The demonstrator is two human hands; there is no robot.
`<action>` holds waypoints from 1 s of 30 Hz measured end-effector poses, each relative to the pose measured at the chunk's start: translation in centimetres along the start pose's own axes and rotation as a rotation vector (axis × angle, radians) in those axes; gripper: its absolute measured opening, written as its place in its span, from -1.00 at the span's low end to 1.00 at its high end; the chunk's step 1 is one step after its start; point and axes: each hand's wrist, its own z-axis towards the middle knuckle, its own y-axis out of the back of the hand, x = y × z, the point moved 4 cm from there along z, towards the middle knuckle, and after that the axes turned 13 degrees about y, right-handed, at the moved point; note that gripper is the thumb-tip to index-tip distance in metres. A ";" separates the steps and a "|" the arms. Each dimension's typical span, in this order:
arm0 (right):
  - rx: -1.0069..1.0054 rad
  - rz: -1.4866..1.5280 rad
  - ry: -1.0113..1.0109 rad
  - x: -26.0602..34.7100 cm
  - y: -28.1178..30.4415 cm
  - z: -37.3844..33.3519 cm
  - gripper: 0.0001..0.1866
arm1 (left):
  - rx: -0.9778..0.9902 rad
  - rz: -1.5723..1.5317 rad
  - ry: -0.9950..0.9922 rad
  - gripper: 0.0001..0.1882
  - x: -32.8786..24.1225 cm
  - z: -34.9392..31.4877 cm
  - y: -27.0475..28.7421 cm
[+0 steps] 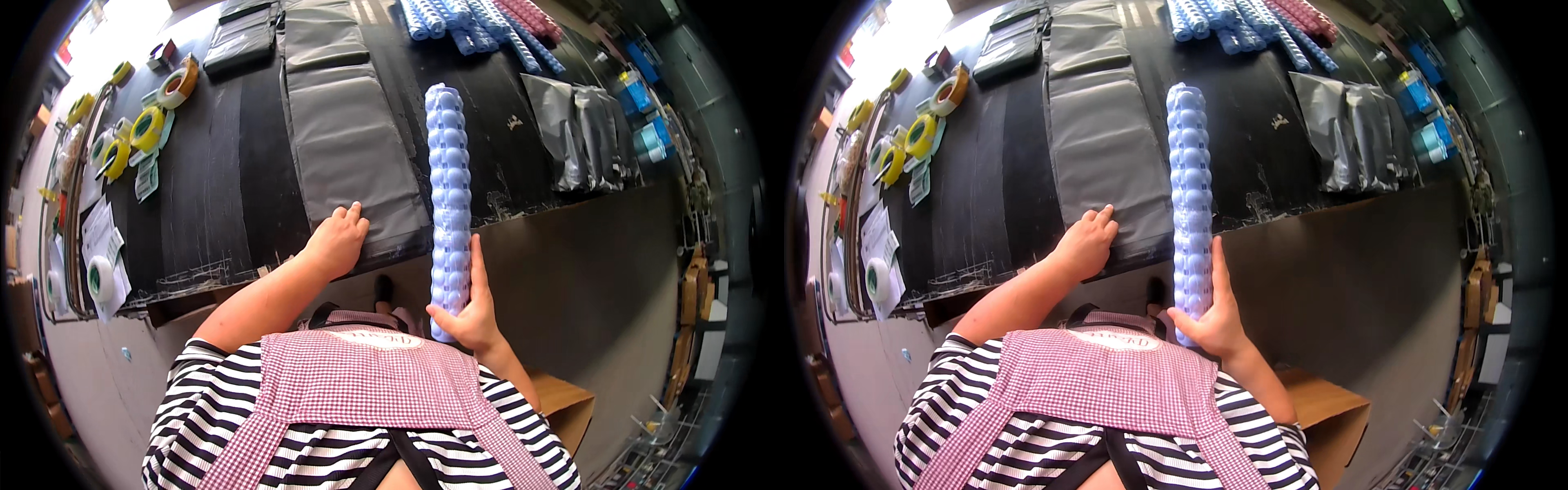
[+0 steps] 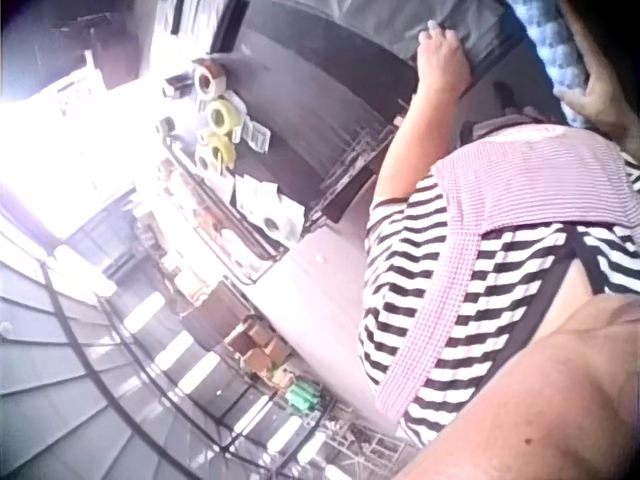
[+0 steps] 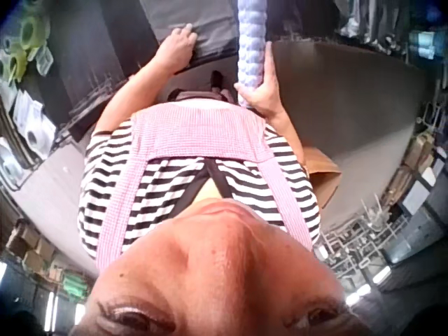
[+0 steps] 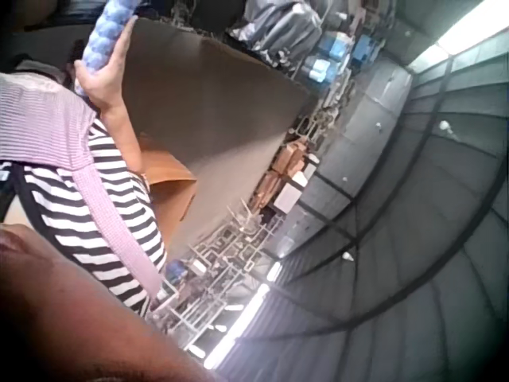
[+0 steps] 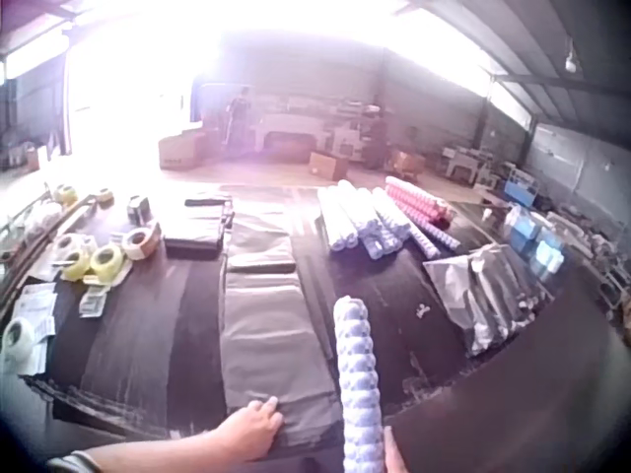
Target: The person places blue foam rollers into gray plastic bags, folds the bags over by hand, and applies adhesive tape from a dispenser to seal the packages one at a time.
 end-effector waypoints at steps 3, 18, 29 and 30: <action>0.006 -0.013 -0.039 0.3 0.2 -0.5 0.25 | -0.039 -0.046 0.030 -0.64 -0.1 0.2 -0.2; -0.010 0.199 -0.141 -2.3 1.8 -0.8 0.27 | -0.005 -0.188 -0.015 -0.60 0.5 -0.8 0.9; 0.122 -0.138 -0.070 -2.7 3.3 -7.3 0.15 | -0.226 -0.183 -0.109 -0.76 0.4 -1.9 -0.6; 0.162 -0.163 0.035 -2.0 3.1 -7.7 0.12 | -0.154 -0.357 -0.048 -0.80 1.2 -1.3 -0.3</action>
